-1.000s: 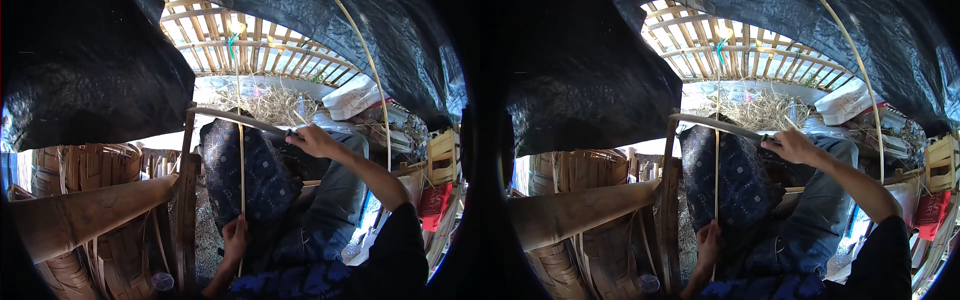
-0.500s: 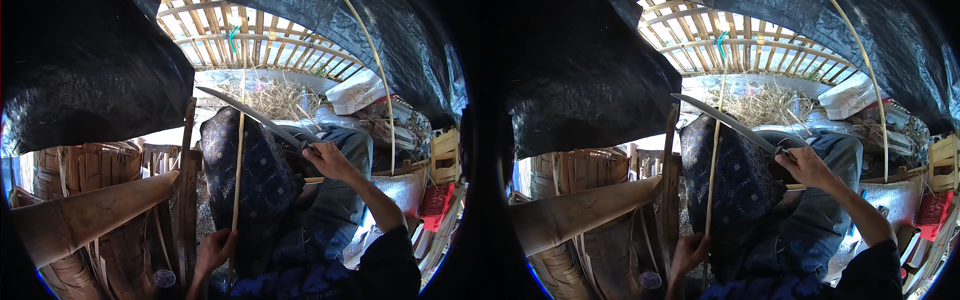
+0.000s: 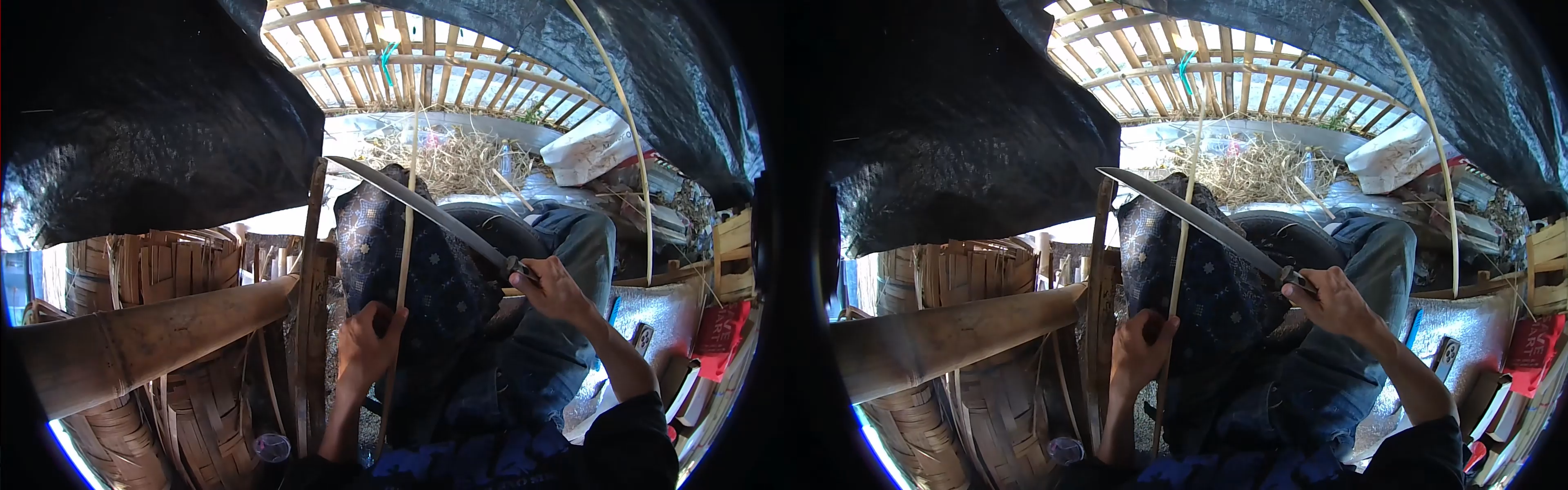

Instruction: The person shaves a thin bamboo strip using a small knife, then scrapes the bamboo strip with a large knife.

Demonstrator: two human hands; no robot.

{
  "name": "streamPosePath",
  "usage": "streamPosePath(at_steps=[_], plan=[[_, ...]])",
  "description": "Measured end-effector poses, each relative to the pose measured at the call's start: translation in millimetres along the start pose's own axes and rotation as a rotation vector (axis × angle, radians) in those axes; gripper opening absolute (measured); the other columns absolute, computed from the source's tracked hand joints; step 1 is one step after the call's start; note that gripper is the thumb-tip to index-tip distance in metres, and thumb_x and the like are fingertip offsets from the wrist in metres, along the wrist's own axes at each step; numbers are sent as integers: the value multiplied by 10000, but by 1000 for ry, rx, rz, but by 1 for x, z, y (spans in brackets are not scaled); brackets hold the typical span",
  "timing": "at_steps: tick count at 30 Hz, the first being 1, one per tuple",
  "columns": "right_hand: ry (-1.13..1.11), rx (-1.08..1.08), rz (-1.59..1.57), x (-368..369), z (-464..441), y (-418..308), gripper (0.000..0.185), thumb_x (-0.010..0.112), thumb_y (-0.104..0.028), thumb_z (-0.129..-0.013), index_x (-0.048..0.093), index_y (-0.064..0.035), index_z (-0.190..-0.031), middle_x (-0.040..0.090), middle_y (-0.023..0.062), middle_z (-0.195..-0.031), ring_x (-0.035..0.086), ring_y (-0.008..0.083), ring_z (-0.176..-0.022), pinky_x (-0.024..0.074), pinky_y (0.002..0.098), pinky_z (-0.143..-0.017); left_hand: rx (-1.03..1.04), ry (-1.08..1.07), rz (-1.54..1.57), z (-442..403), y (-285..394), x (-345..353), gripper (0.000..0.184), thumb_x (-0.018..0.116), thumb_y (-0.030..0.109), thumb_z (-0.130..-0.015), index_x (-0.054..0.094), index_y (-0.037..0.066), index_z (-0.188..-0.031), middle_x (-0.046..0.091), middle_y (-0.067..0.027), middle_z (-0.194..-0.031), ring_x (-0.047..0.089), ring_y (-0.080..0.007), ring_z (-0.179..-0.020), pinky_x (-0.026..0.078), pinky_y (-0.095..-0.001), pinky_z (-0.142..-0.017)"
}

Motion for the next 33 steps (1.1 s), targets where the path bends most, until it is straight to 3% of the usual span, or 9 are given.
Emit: streamPosePath(at_steps=[5, 9, 12, 18, 21, 24, 27, 29, 33], plan=[[80, -77, -6, 0, 17, 4, 386, 629, -392, -884, 620, -16, -970, 621, 121, -787, 542, 295, -761, 435, 401, -763, -48, -69, 266, 5, 3, 13, 248, 618, 221, -910, 621, -18, -841, 580, -28, -612, 522, -61, -544, 401, -243, -506], [170, -174, 11, 4, 26, 10, 392, 641, -389, -875, 612, -11, -971, 618, 126, -780, 539, 294, -740, 439, 406, -736, -60, -120, 359, 1, -6, 16, 254, 593, 225, -927, 620, -7, -828, 580, -17, -651, 520, -61, -533, 407, -236, -477], [103, -148, 20, 3, 26, 5, 393, 648, -392, -866, 619, -14, -968, 618, 128, -773, 540, 298, -733, 442, 408, -721, -266, -181, 442, 1, 1, 11, 244, 575, 227, -937, 621, -1, -864, 579, -21, -669, 520, -56, -522, 418, -216, -447], [11, -86, -75, 7, 13, -6, 390, 632, -391, -879, 589, -27, -747, 531, 151, -564, 527, 353, -539, 431, 410, -561, -214, -146, 365, -11, 4, 17, 279, 549, 240, -951, 597, -33, -980, 602, -63, -750, 564, -80, -532, 457, -204, -452], [23, -116, -116, 14, 3, -5, 448, 618, -404, -886, 548, -20, -666, 494, 166, -513, 504, 373, -477, 402, 416, -490, -159, -204, 516, -13, -1, 17, 308, 539, 248, -955, 594, -49, -1018, 623, -91, -810, 598, -98, -565, 478, -213, -468], [-88, -10, -126, 12, -2, -11, 475, 615, -415, -887, 549, -6, -654, 505, 179, -520, 515, 376, -488, 396, 415, -477, -263, -208, 735, 12, -4, 11, 335, 535, 255, -956, 590, -56, -1066, 632, -103, -832, 609, -119, -578, 491, -233, -499], [-149, 27, -110, 18, -2, -10, 506, 581, -425, -910, 534, 12, -659, 505, 163, -508, 532, 331, -467, 398, 387, -482, -330, -135, 722, 40, -13, 4, 361, 514, 282, -964, 599, -49, -1077, 628, -90, -788, 613, -136, -589, 501, -247, -543], [-128, 8, -169, 20, -2, -8, 503, 585, -428, -907, 541, 13, -669, 498, 162, -504, 533, 308, -459, 399, 380, -482, -398, -221, 523, 58, -15, -5, 380, 493, 317, -972, 623, -34, -1034, 605, -60, -682, 576, -111, -554, 452, -237, -515], [-103, -10, -137, 21, -6, -7, 491, 594, -415, -905, 547, 17, -674, 494, 165, -503, 537, 291, -455, 403, 374, -486, -423, -411, 511, 78, -24, 0, 405, 431, 344, -999, 635, 2, -928, 555, -14, -591, 523, -65, -520, 402, -225, -474]])
Point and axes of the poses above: each hand's wrist, its own z-axis away from the middle knuckle, its own x-axis out of the palm, y = z × x, the point moved 3 cm from there along -z, towards the middle knuckle
